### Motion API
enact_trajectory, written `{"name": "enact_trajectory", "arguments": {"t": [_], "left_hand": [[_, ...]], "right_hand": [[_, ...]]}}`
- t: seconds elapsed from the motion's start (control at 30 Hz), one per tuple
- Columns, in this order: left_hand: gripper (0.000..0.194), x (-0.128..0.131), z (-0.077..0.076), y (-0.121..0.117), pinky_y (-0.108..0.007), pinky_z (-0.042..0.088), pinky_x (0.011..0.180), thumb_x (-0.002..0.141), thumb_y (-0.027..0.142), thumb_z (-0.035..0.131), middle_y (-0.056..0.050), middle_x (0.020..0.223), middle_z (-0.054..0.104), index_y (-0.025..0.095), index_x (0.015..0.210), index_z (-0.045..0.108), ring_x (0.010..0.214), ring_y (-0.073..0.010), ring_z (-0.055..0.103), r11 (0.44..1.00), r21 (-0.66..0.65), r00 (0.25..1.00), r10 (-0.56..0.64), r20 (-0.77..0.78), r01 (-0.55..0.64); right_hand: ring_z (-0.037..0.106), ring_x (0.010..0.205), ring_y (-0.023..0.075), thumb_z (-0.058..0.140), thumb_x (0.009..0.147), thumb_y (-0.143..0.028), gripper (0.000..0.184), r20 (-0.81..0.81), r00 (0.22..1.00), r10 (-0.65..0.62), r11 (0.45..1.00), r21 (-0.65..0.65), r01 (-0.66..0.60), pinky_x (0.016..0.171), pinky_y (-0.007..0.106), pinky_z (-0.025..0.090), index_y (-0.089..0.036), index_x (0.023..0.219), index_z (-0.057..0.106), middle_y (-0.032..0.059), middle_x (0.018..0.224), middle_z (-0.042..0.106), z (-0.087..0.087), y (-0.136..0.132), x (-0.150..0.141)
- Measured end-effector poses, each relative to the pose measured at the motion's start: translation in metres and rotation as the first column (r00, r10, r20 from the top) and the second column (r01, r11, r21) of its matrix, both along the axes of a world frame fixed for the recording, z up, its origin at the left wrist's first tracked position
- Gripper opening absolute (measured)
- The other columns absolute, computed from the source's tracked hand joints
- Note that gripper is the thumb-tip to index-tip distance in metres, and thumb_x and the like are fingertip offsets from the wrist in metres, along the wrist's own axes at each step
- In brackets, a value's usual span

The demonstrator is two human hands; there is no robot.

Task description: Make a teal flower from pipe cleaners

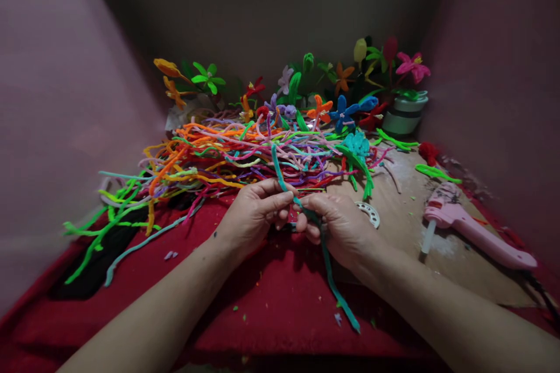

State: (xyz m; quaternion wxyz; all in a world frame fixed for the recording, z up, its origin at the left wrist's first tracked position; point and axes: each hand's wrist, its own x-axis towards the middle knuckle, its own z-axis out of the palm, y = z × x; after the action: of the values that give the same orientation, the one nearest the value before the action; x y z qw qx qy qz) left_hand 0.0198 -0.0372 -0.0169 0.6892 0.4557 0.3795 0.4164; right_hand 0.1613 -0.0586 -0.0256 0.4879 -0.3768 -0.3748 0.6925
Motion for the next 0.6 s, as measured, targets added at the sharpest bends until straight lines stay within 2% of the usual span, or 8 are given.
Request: {"name": "enact_trajectory", "arguments": {"t": [0.27,0.47,0.6], "left_hand": [[0.014,-0.0008,0.0001,-0.0002,-0.018,0.032,0.045,0.072,0.023,0.066,0.005,0.049,0.050,0.015,0.081,0.060,0.044,-0.0052,0.046,1.000,0.009,1.000,0.011,-0.028,-0.011],[0.012,-0.0008,0.0037,-0.0011,-0.017,0.032,0.044,0.070,0.021,0.067,0.005,0.050,0.050,0.015,0.079,0.062,0.044,-0.0048,0.045,0.999,0.020,0.999,0.045,-0.010,-0.045],[0.012,-0.0011,0.0063,-0.0008,-0.017,0.033,0.044,0.068,0.020,0.068,0.005,0.050,0.050,0.014,0.077,0.062,0.043,-0.0044,0.044,0.995,0.037,0.995,0.096,-0.007,-0.095]], "right_hand": [[0.043,0.040,0.0060,0.057,0.070,-0.029,0.020,0.008,1.000,-0.030,1.000,-0.004,0.030,0.038,0.018,0.030,-0.012,0.059,0.060,0.0026,0.053,0.060,0.0003,-0.0024,-0.0011],[0.038,0.039,0.0050,0.056,0.069,-0.023,0.014,-0.033,0.995,-0.094,0.996,-0.016,0.093,0.036,0.018,0.021,-0.012,0.061,0.058,0.0012,0.053,0.058,0.0040,-0.0016,-0.0017],[0.036,0.039,0.0044,0.055,0.070,-0.022,0.014,-0.060,0.997,-0.057,0.998,0.001,0.058,0.036,0.019,0.015,-0.012,0.060,0.058,0.0020,0.054,0.058,0.0064,-0.0020,0.0005]]}}
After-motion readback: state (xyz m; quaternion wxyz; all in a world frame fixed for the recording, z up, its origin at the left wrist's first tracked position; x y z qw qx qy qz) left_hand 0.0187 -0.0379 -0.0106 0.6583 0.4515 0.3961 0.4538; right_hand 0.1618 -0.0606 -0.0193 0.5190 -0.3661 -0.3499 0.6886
